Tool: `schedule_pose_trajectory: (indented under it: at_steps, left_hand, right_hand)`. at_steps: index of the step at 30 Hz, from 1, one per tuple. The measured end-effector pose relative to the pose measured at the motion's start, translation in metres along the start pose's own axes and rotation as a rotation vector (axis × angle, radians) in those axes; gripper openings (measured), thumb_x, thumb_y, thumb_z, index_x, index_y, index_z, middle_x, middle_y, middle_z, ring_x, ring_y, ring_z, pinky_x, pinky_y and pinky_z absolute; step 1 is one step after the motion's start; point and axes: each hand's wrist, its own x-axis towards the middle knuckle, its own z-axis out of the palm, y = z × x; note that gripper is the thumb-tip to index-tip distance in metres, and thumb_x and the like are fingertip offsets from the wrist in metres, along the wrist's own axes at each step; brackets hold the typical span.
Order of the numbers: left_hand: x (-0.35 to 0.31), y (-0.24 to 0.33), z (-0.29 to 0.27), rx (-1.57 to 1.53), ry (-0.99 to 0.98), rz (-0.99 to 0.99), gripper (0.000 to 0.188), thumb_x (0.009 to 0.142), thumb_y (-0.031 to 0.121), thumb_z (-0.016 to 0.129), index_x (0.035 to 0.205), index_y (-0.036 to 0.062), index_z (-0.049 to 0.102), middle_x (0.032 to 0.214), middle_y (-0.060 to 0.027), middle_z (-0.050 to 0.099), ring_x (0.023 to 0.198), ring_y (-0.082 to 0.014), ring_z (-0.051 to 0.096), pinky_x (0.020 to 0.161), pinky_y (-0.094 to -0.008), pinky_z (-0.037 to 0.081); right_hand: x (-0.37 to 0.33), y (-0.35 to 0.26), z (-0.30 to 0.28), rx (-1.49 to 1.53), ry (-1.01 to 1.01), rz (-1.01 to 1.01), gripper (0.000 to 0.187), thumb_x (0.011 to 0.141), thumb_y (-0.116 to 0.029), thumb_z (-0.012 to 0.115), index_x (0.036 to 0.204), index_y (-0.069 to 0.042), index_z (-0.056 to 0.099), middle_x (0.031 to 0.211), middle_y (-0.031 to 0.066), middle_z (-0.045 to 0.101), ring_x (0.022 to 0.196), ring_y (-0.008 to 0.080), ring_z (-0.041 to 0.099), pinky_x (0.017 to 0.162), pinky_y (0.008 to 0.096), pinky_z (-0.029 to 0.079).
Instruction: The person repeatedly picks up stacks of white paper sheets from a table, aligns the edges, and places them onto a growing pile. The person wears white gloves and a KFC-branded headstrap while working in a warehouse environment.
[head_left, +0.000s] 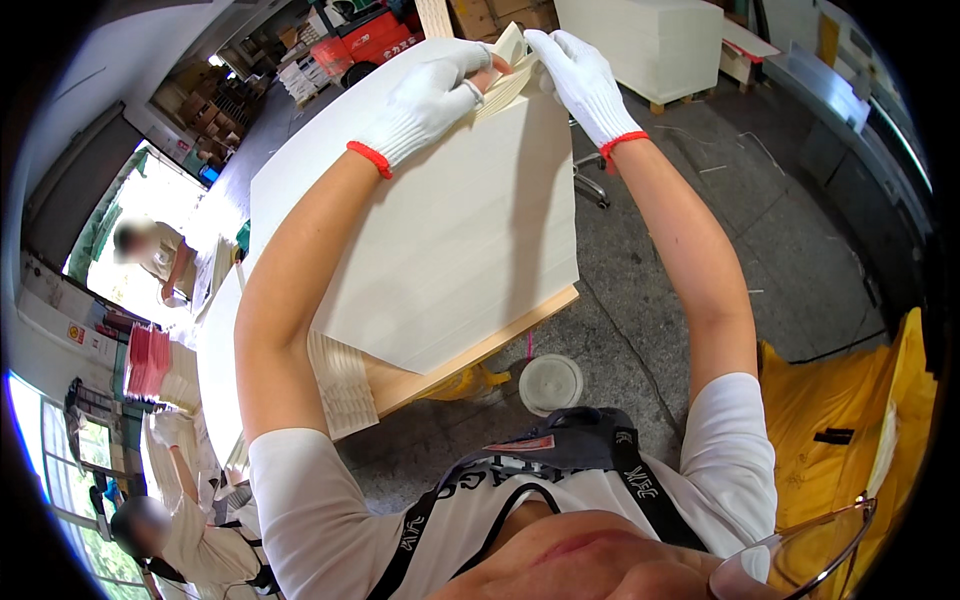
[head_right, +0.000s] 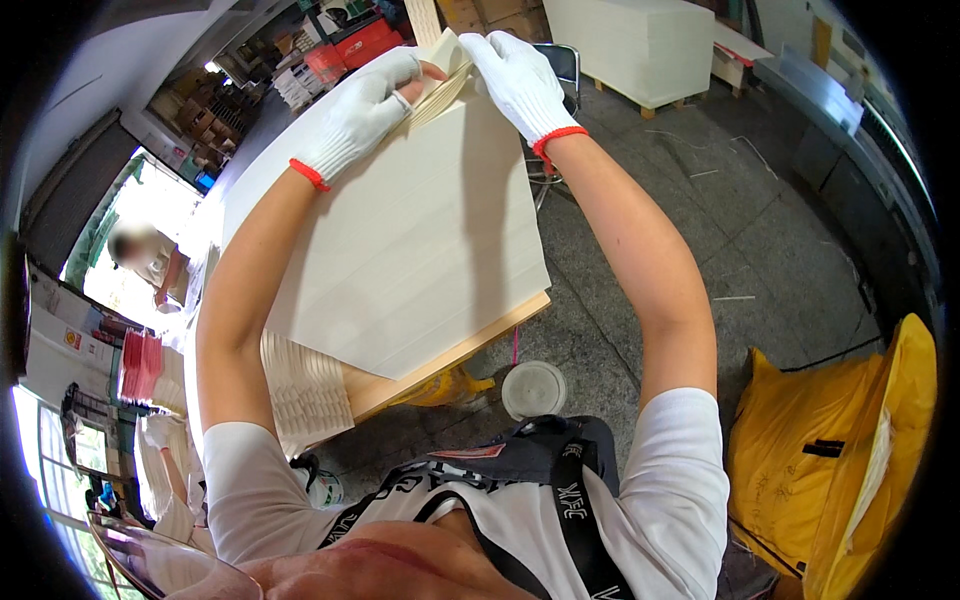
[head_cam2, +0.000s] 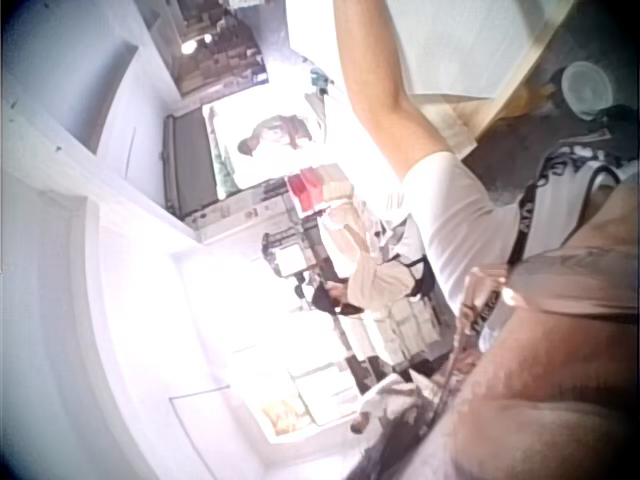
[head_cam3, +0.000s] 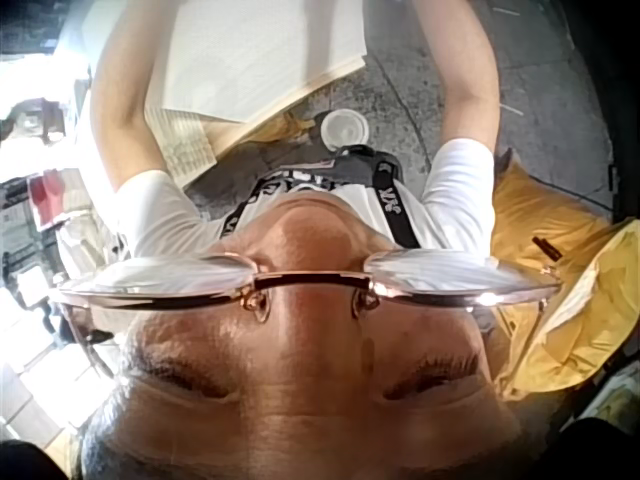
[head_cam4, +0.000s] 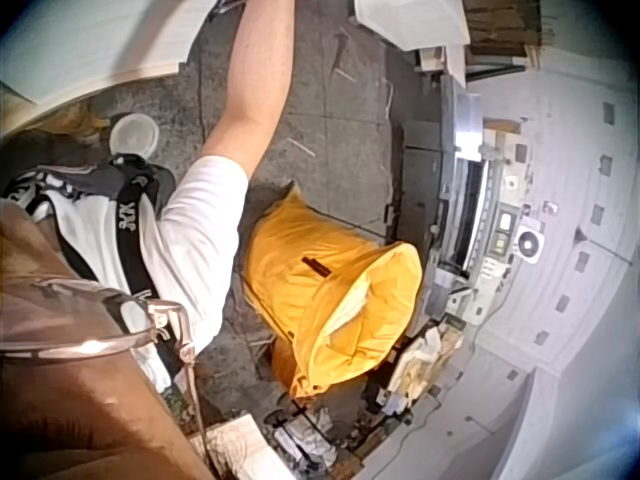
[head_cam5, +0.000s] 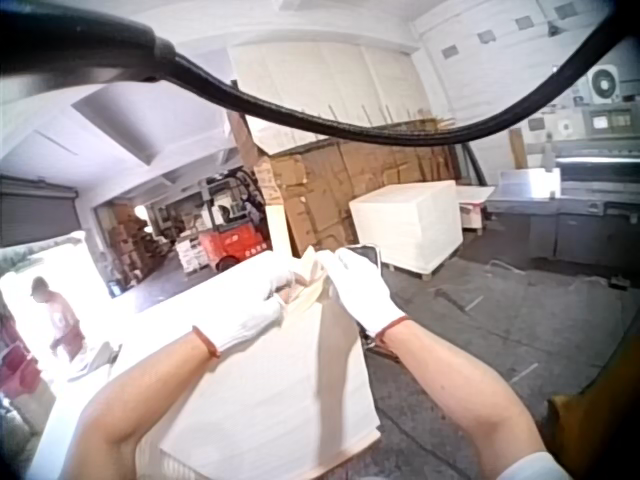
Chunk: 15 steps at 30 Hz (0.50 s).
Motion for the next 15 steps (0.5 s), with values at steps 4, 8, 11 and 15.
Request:
schedule_pose_trajectory:
  at_steps: [4,8,11,15]
  left_hand:
    - [0.000,-0.007,0.008,-0.143,-0.004,-0.019,0.032,0.093,0.019,0.065,0.121,0.0044,0.059,0.099,-0.0066,0.066,0.088,-0.0110,0.059,0.079,-0.0262,0.047]
    - [0.003,-0.014,0.008,-0.101,0.031,0.056,0.035,0.091,0.017,0.068,0.123,0.0053,0.059,0.101,-0.0070,0.066,0.091,-0.0119,0.059,0.082,-0.0269,0.047]
    - [0.001,-0.005,0.006,-0.048,0.023,0.006,0.038,0.088,0.012,0.066,0.125,0.0055,0.059,0.104,-0.0071,0.065,0.092,-0.0125,0.060,0.085,-0.0267,0.047]
    - [0.001,-0.007,0.011,0.212,0.040,0.102,0.042,0.085,0.006,0.061,0.126,0.0037,0.059,0.107,-0.0084,0.062,0.092,-0.0176,0.061,0.087,-0.0282,0.048]
  right_hand:
    - [-0.003,-0.006,-0.001,0.000,-0.008,0.028,0.060,0.095,-0.060,0.045,0.087,-0.002,0.061,0.076,0.0135,0.063,0.074,0.0277,0.061,0.073,0.0385,0.046]
    - [-0.001,-0.004,-0.001,-0.002,-0.027,0.049,0.061,0.095,-0.060,0.045,0.087,-0.002,0.061,0.077,0.0144,0.063,0.075,0.0282,0.061,0.074,0.0386,0.047]
    - [0.002,-0.001,-0.002,-0.020,-0.025,0.054,0.062,0.094,-0.062,0.046,0.088,-0.002,0.062,0.078,0.0132,0.064,0.076,0.0273,0.062,0.074,0.0384,0.047]
    - [0.003,-0.002,-0.024,0.074,0.023,0.048,0.065,0.092,-0.067,0.047,0.093,-0.005,0.065,0.080,0.0097,0.068,0.070,0.0224,0.063,0.075,0.0369,0.048]
